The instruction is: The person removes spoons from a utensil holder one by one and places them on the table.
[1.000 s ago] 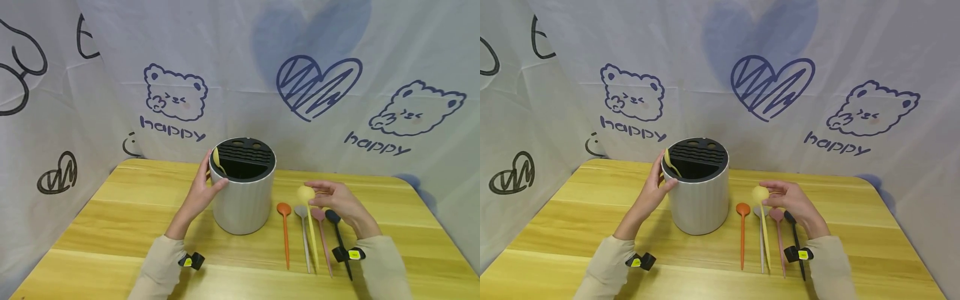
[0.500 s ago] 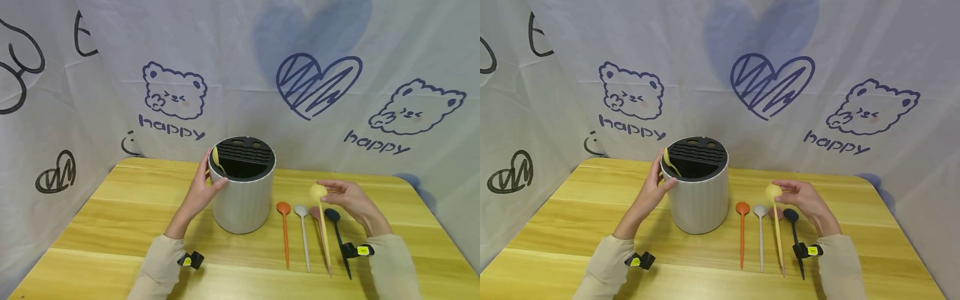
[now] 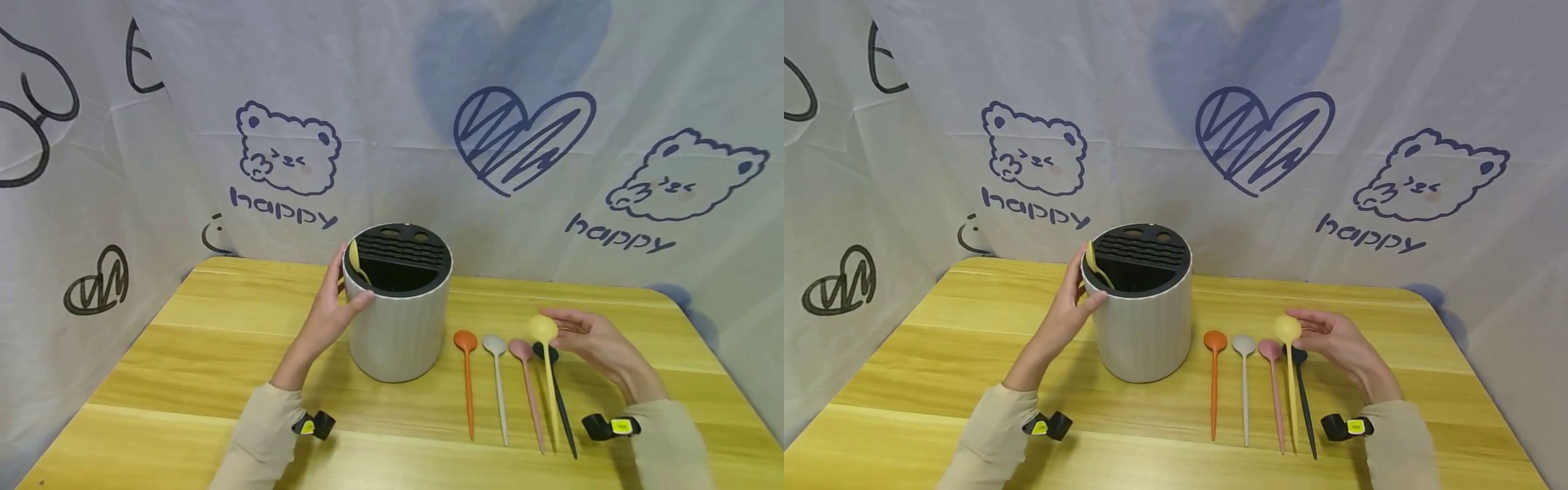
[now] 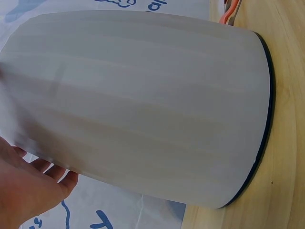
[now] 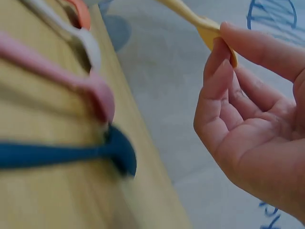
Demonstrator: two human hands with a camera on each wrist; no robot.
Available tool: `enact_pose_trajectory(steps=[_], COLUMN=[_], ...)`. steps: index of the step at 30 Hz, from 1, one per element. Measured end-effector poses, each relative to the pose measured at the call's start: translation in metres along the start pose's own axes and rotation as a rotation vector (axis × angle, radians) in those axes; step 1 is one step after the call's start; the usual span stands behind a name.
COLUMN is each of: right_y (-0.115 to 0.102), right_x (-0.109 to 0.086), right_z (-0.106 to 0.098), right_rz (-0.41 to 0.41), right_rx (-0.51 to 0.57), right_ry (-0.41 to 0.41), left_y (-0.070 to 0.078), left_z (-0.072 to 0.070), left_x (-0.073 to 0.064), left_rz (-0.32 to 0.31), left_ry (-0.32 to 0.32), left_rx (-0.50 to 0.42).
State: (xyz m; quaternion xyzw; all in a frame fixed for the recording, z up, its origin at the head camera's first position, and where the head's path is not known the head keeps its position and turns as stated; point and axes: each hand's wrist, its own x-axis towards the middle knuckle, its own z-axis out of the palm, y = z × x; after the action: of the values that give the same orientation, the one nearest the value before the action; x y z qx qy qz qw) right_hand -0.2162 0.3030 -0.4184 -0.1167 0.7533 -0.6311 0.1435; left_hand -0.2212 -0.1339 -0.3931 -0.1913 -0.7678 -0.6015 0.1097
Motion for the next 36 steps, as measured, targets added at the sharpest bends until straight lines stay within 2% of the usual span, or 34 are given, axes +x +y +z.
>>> enact_pose_trajectory(steps=[6, 13, 19, 26, 32, 36], right_y=[0.012, 0.025, 0.031, 0.036, 0.044, 0.052], right_x=[-0.01, -0.018, -0.021, -0.02, -0.022, -0.021], right_z=[-0.019, -0.036, -0.044, -0.051, -0.058, -0.063], right_rz=[0.089, 0.096, 0.146, 0.152, 0.112, 0.125], right_rx=[-0.119, -0.085, -0.123, -0.044, 0.087, 0.146], right_ry=[0.007, -0.014, -0.006, -0.042, -0.133, -0.164], left_y=[0.001, 0.005, 0.005, 0.004, 0.002, 0.002], left_z=[-0.001, -0.003, -0.004, -0.003, 0.0, 0.0], left_x=[0.001, 0.004, 0.002, 0.0, 0.0, 0.0], left_rz=[-0.004, -0.004, -0.031, -0.022, -0.024, -0.025], left_ry=[0.002, -0.005, -0.014, -0.005, -0.008, -0.013], left_rx=[0.008, 0.019, 0.026, 0.017, 0.012, 0.011])
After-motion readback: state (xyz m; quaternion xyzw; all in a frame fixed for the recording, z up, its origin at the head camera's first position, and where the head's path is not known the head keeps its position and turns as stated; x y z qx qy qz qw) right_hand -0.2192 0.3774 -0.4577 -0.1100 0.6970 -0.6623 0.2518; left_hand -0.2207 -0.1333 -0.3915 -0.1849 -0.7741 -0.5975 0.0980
